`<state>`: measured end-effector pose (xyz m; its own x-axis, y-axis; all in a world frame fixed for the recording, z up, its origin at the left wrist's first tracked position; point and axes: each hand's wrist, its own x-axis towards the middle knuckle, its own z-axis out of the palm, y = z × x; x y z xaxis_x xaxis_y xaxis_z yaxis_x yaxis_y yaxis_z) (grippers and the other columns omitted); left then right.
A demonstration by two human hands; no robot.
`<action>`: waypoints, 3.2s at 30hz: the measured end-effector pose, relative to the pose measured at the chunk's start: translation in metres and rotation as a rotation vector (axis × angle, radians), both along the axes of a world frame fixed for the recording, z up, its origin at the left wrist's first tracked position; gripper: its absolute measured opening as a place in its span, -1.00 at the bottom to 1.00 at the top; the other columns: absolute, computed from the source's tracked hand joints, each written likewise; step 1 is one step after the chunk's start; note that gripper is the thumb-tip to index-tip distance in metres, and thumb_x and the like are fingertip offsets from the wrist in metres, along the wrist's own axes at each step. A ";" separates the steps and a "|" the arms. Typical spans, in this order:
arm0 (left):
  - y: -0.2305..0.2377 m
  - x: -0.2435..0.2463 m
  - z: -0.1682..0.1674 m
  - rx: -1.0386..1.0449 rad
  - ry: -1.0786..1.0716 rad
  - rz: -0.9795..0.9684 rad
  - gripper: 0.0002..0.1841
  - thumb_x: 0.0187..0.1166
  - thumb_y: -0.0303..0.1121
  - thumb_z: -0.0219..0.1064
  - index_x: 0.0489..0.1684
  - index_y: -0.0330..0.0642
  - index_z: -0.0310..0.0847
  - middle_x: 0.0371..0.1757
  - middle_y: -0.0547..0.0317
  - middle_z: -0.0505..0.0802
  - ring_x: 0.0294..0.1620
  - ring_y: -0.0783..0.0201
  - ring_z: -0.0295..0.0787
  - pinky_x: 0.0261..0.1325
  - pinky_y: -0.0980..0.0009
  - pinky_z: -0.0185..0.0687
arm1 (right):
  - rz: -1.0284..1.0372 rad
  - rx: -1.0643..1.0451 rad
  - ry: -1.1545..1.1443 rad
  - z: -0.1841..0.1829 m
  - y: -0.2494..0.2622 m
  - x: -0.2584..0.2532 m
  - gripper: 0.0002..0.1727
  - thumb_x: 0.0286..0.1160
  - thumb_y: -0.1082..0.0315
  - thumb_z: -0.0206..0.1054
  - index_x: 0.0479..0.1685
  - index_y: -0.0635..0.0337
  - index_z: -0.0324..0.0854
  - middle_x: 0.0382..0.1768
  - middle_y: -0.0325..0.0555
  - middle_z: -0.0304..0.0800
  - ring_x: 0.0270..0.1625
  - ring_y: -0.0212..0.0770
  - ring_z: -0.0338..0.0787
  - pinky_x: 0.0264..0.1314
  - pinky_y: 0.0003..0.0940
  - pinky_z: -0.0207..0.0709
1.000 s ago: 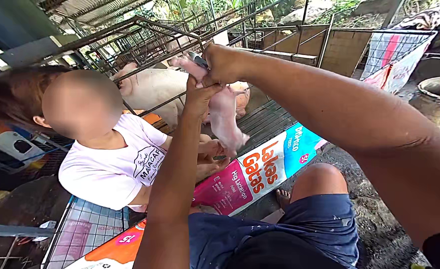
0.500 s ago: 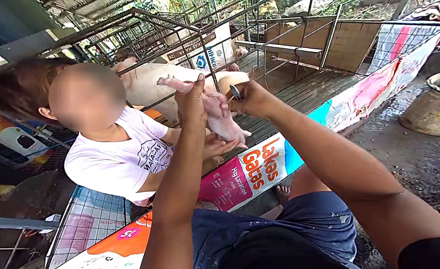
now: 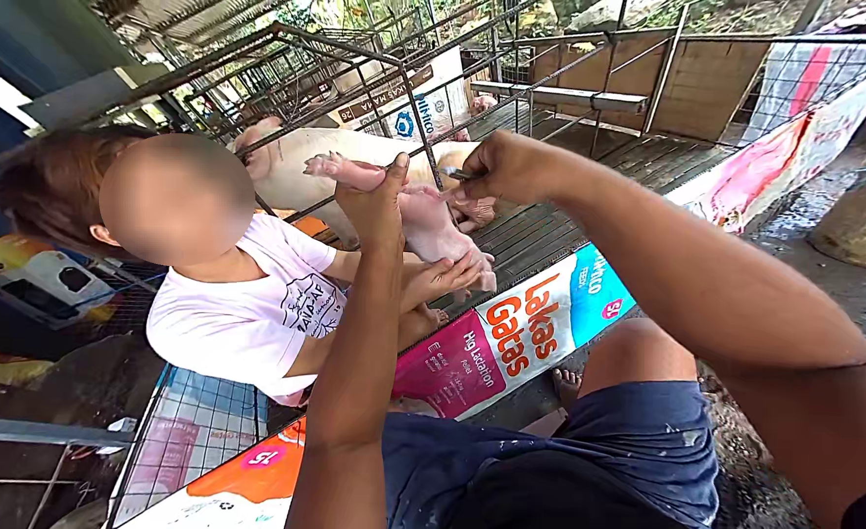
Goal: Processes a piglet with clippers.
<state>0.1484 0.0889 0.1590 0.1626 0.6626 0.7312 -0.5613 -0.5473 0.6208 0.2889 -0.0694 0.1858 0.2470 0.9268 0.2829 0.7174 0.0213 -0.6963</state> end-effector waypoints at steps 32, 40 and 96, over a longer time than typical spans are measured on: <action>-0.018 -0.002 0.024 0.215 0.409 -0.445 -0.84 0.38 -0.59 0.51 -0.22 -0.24 0.64 -0.28 0.15 0.82 -0.18 0.28 0.79 0.03 0.28 0.77 | -0.111 0.212 -0.130 0.018 -0.039 -0.012 -0.74 0.76 0.25 0.19 -0.31 0.13 0.64 -0.52 -0.19 0.54 -0.46 -0.23 0.55 -0.37 -0.16 0.46; -0.024 -0.013 0.010 0.194 0.331 -0.415 -0.87 0.43 -0.58 0.48 -0.19 -0.26 0.67 -0.33 0.19 0.82 -0.32 0.35 0.74 -0.13 0.38 0.73 | -0.079 0.163 -0.046 -0.029 -0.051 -0.007 -0.63 0.81 0.03 0.13 -0.29 0.03 0.65 -0.58 -0.26 0.71 -0.52 -0.24 0.71 -0.41 -0.11 0.60; -0.012 -0.036 -0.018 0.329 0.310 -0.256 -0.78 0.36 -0.62 0.54 -0.15 -0.22 0.68 -0.21 0.23 0.88 -0.12 0.35 0.84 0.12 0.36 0.79 | 0.227 0.018 1.106 -0.058 -0.004 -0.071 -0.73 0.90 0.29 -0.05 0.11 0.27 0.49 -0.55 0.05 0.77 -0.74 -0.24 0.69 -0.77 -0.47 0.53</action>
<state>0.1119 0.0771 0.1410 0.5313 0.3161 0.7860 -0.5197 -0.6111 0.5970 0.2176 -0.0732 0.1276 0.1966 0.9801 0.0267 -0.3150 0.0889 -0.9449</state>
